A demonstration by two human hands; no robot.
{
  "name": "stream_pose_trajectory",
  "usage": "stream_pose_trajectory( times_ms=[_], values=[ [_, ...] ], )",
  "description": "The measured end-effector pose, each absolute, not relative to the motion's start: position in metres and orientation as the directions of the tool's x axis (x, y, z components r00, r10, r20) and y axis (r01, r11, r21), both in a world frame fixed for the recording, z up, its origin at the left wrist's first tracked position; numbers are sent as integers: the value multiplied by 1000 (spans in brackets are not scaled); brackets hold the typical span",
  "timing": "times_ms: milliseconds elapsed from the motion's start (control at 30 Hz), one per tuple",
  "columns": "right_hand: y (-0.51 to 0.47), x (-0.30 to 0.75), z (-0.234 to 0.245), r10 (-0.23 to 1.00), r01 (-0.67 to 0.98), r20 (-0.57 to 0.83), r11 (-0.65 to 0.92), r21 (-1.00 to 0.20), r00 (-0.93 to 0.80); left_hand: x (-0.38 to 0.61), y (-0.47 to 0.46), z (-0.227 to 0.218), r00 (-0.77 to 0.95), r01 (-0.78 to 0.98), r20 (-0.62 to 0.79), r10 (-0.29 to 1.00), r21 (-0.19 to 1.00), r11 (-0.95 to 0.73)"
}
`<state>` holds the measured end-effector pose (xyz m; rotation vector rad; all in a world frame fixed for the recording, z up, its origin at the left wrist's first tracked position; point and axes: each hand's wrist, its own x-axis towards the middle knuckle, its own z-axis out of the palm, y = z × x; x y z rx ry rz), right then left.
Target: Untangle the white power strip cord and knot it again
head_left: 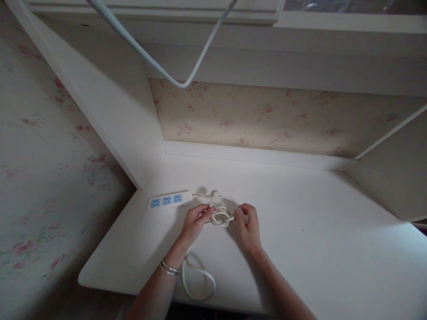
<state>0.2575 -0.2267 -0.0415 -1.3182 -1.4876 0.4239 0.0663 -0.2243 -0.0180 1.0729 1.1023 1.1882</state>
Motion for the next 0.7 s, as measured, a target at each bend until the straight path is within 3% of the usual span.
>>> stream_pose_trajectory(
  times_ms=[67,133,200,533,700],
  values=[
    [-240,255,-37,804,606,593,495,-623,-47,66,-223,-21,30,-145,-52,998,988,56],
    [-247,253,-33,742,651,629,598,-467,-231,66,-222,-23,11,-176,-45,999,983,46],
    [-250,252,-32,711,685,633,627,-372,-306,67,-221,-24,-2,-222,-41,999,974,39],
    [-254,246,-31,728,739,619,585,-334,-297,66,-224,-15,96,-417,-60,994,904,95],
    [-254,244,-34,714,743,617,601,-296,-332,65,-222,-13,29,-466,-109,994,878,110]
  ],
)
